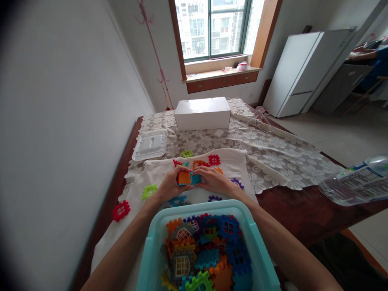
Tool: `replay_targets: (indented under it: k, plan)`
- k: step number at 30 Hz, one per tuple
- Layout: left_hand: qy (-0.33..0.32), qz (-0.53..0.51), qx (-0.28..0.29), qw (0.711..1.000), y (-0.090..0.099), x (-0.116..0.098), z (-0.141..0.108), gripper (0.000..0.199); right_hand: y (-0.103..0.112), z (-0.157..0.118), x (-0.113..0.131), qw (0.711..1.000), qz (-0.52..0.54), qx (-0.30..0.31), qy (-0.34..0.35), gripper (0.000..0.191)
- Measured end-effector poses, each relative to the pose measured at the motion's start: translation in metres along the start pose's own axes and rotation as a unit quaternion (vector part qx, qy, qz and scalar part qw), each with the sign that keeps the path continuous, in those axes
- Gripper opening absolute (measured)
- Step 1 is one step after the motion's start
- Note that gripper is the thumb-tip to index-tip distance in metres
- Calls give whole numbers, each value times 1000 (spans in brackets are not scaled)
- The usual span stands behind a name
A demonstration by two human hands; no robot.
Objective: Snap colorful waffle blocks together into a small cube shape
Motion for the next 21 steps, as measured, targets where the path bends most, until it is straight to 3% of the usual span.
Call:
replay_targets:
  k: [8,21]
  plan:
    - [2,-1,-7,1000,-1,-1,1,54,-1,-1,0,1000,1,-3,13,33]
    - [8,27,-11,1000,-3,5,0,55,-4,-4,4,996,-35,-57,52,33]
Point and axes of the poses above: each hand's wrist, its own z-axis towards the middle knuckle, its own y-axis out of the back of the hand, x = y × z, the point moved 7 cm from there along z, towards the middle knuckle, and after that the axes turned 12 degrees about -z, right-handed, at the moved point
